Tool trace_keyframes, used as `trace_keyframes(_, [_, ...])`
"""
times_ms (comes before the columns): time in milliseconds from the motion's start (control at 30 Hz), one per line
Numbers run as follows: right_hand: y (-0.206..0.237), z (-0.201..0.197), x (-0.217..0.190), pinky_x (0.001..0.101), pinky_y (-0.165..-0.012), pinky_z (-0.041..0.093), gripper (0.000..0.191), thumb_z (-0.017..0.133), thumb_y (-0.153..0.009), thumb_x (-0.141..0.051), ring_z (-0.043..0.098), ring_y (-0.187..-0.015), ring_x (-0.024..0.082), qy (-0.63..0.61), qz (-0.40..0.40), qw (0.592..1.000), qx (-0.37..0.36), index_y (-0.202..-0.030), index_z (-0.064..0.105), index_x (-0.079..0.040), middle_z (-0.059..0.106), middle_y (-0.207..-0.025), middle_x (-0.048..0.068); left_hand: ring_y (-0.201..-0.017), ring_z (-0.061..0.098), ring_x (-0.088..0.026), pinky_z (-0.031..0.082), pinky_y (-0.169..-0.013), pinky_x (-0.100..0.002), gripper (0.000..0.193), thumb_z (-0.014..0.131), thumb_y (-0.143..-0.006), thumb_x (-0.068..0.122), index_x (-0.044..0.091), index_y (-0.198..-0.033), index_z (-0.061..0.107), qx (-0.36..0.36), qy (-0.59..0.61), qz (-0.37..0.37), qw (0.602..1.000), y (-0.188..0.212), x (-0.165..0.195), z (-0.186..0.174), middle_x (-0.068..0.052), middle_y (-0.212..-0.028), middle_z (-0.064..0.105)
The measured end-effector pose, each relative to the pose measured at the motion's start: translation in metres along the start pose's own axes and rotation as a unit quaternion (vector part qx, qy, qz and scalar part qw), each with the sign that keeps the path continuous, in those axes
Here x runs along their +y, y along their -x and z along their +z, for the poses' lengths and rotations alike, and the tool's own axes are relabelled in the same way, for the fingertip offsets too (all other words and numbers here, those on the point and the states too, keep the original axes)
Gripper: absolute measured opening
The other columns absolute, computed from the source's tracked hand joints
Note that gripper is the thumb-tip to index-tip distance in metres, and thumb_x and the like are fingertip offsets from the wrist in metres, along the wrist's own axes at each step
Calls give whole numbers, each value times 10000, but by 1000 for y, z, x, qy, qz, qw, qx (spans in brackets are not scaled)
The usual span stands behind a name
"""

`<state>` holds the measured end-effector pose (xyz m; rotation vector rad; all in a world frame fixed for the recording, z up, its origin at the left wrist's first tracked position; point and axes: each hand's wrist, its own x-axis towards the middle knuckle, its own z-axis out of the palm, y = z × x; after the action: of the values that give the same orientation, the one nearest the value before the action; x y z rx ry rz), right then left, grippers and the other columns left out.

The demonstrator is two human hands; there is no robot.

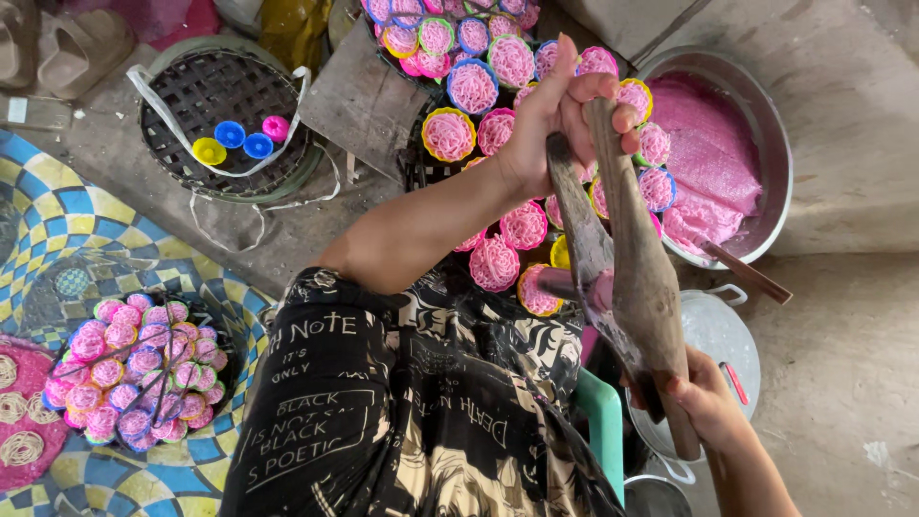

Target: The person repeatedly scoops pink batter from a large metal bowl and fills small colorful cupcake molds arranged in a tray. They use a wooden tool to transfer the batter and a spatula to scrape the tool clean, continuing the cycle across multiple molds.

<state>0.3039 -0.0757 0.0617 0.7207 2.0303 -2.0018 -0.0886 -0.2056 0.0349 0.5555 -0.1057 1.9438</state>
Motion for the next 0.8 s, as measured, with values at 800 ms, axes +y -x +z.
trace_keyframes(800, [-11, -26, -26, 436, -729, 568, 697, 334, -1021, -615, 701, -826, 306, -63, 28, 997, 47, -1241, 567, 4, 724, -1008, 236, -884, 629, -333, 492, -996, -531, 888, 326, -987, 796, 88, -1508, 448, -55, 21, -31, 998, -67, -19, 13, -119, -903, 607])
